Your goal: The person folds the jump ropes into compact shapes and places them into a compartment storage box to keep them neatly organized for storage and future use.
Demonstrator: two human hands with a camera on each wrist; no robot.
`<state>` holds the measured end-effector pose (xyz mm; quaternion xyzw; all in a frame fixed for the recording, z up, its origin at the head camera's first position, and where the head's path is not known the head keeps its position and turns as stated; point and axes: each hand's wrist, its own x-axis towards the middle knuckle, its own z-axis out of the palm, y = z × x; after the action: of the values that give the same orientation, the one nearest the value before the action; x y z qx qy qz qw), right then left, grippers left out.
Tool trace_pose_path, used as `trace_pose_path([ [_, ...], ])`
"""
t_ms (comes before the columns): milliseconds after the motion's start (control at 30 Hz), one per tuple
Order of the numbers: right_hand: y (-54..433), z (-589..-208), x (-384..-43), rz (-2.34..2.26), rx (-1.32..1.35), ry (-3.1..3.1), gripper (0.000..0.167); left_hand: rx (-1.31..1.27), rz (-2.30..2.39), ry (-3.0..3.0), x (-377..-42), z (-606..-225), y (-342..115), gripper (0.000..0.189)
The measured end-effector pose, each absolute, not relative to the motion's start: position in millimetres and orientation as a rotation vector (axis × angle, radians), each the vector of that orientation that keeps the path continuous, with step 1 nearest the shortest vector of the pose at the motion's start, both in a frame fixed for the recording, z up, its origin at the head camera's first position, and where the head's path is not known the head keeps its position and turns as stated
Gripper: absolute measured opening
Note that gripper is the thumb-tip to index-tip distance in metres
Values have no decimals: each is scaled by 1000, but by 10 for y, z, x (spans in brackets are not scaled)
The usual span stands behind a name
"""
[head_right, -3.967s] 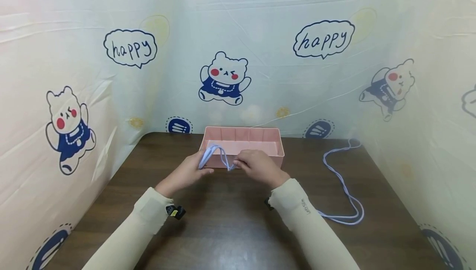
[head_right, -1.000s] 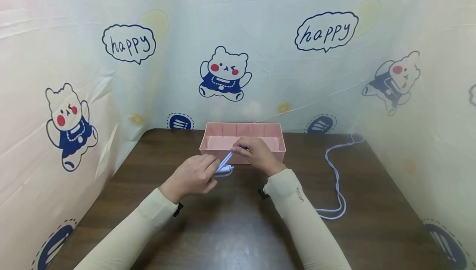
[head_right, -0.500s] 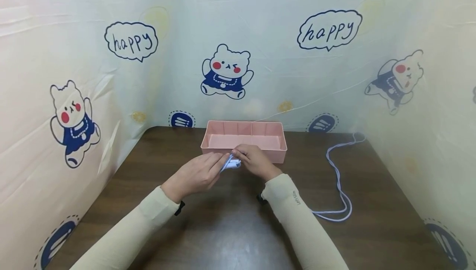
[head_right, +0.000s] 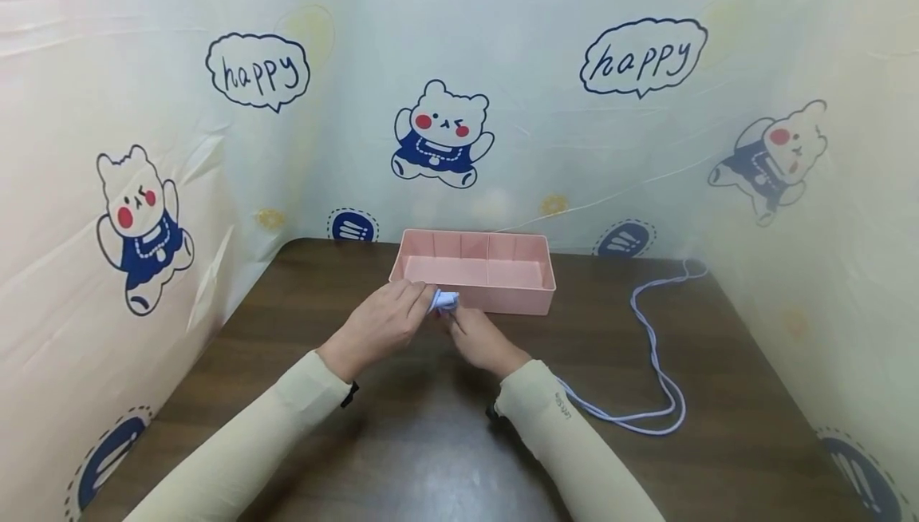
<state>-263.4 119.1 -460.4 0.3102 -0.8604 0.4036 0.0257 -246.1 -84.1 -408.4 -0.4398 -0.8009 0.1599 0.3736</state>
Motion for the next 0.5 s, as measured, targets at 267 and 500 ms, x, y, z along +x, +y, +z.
trace_pose_path([
  [267,1158,-4507,-2543,885,1081,-2731,13,-1057,327,-2106,-2476,-4114,-819,49],
  [500,1182,-4278,-2463,496,1182,-2581,8,-969,277,-2118,-2542,-4207,-861,33],
])
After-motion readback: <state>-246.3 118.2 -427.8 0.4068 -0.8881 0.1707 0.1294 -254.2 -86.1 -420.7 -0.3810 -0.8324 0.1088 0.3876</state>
